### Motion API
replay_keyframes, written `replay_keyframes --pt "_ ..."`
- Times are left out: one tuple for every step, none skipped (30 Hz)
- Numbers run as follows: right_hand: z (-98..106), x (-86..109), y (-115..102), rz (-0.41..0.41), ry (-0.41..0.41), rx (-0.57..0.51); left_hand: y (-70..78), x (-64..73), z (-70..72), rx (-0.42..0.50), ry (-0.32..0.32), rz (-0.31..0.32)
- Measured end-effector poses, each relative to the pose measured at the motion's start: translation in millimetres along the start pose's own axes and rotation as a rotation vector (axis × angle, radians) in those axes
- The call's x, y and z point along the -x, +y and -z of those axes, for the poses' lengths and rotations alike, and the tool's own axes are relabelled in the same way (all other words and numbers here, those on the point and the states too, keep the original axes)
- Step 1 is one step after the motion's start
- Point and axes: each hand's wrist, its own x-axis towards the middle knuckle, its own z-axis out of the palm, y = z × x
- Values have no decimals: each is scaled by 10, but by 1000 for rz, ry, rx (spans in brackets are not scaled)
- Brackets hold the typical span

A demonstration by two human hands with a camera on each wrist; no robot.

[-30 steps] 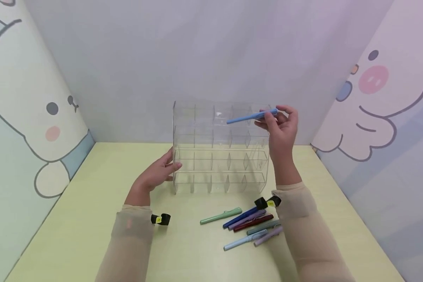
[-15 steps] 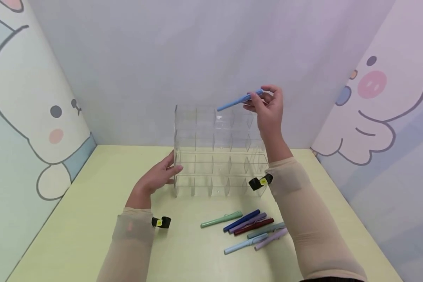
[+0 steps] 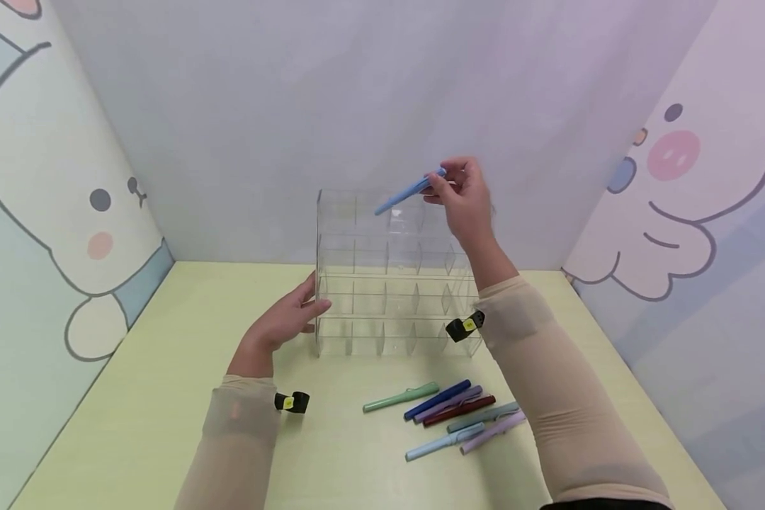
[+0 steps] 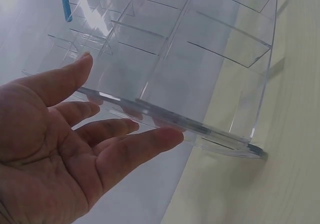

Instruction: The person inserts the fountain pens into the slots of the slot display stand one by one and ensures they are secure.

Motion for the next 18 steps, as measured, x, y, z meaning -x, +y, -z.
replay_keyframes --pt "-6 6 4 -6 -9 14 2 -7 -4 4 -3 -1" --pt "-12 13 7 -12 -20 32 3 -12 -8 6 -6 -1" --pt "-20 24 3 -17 -31 51 3 -18 -13 6 -9 -3" --pt "-30 39 -17 -23 -39 67 3 -24 -17 8 -11 -5" --pt "-40 55 -36 -25 -47 83 4 -30 -21 9 -12 -6" --pt "-50 71 -57 -27 -53 102 5 -35 -25 11 -13 -7" --pt "-59 85 -79 -29 -58 119 6 -39 -29 11 -14 -11" --pt "-67 100 -102 -32 -61 134 7 -43 -32 10 -15 -14" --pt "-74 115 -124 -36 -61 146 5 -46 -37 9 -16 -17" --pt "-80 128 -143 -41 -60 155 3 -50 -41 8 -18 -18" --pt "-81 136 -147 -44 -61 167 2 -53 -45 7 -20 -18" --pt "-79 141 -150 -48 -61 179 2 -56 -48 5 -21 -18" --pt "-79 145 -157 -50 -62 189 1 -60 -52 3 -23 -18" --pt "-79 149 -164 -50 -62 199 -1 -67 -53 1 -23 -18" --pt "-78 154 -169 -48 -64 218 -4 -76 -52 -3 -25 -22" --pt "-77 157 -172 -45 -67 237 -3 -84 -51 -4 -24 -23" --pt "-79 160 -173 -41 -68 256 -2 -91 -47 -5 -27 -27" --pt "-88 160 -168 -35 -70 273 -1 -93 -42 -4 -26 -27"
